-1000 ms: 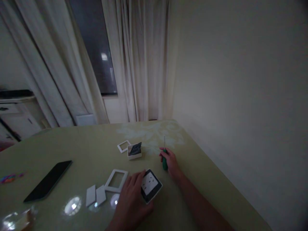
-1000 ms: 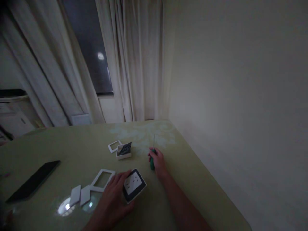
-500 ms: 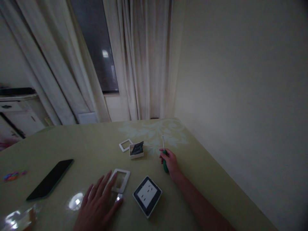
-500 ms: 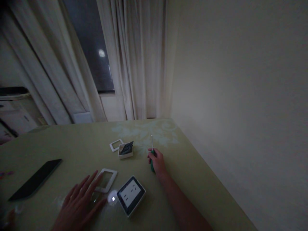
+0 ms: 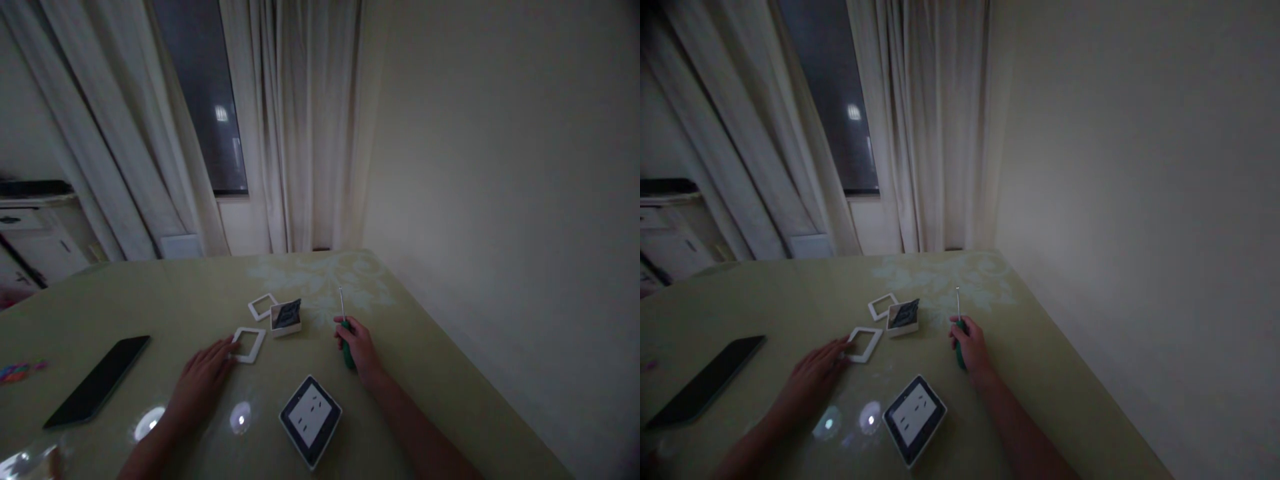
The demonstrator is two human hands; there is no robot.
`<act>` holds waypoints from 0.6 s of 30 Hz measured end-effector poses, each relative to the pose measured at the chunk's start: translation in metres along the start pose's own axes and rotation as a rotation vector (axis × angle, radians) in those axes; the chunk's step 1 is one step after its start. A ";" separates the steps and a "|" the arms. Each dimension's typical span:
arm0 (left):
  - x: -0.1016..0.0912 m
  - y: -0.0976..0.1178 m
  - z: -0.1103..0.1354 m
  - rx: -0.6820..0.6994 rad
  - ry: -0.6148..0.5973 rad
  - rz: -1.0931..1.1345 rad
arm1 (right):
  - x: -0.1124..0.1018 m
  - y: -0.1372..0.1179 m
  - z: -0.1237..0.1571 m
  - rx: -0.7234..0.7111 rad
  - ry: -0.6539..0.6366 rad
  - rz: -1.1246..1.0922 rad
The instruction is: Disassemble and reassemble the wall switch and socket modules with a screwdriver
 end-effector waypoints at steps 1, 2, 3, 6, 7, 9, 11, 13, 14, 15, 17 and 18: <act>0.000 -0.003 -0.002 -0.001 -0.005 0.003 | 0.000 -0.002 0.001 -0.005 0.004 -0.006; -0.001 -0.007 -0.004 -0.002 -0.012 0.004 | 0.000 -0.004 0.001 -0.010 0.010 -0.012; -0.001 -0.010 -0.005 -0.004 -0.016 0.005 | 0.001 -0.006 0.002 -0.015 0.016 -0.019; -0.008 -0.007 -0.005 -0.003 0.042 0.018 | 0.003 -0.013 0.006 -0.020 0.026 -0.036; -0.012 0.001 -0.005 0.004 0.084 0.044 | 0.004 -0.015 0.008 -0.015 0.024 -0.039; -0.024 0.030 -0.002 0.036 0.132 0.175 | 0.007 -0.020 0.013 0.005 0.008 -0.038; -0.035 0.071 0.002 0.068 0.067 0.398 | 0.008 -0.025 0.018 0.023 -0.022 -0.036; -0.041 0.112 0.010 0.151 -0.203 0.622 | 0.008 -0.030 0.022 0.028 -0.056 -0.038; -0.042 0.128 0.014 0.204 -0.339 0.710 | 0.007 -0.032 0.023 0.024 -0.070 -0.039; -0.042 0.140 0.018 0.240 -0.450 0.772 | 0.005 -0.033 0.023 0.017 -0.078 -0.036; -0.037 0.152 0.026 0.245 -0.585 0.840 | 0.001 -0.036 0.023 -0.012 -0.075 -0.019; -0.034 0.152 0.029 0.246 -0.614 0.849 | -0.001 -0.037 0.023 -0.034 -0.063 -0.006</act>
Point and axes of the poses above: each hand's wrist, its own z-axis away from the middle knuckle, its own x-axis out of the palm, y = z × x, the point moved 1 cm from there along -z, towards the middle knuckle, and after that the axes turned 12 degrees about y, right-handed, at the moved point
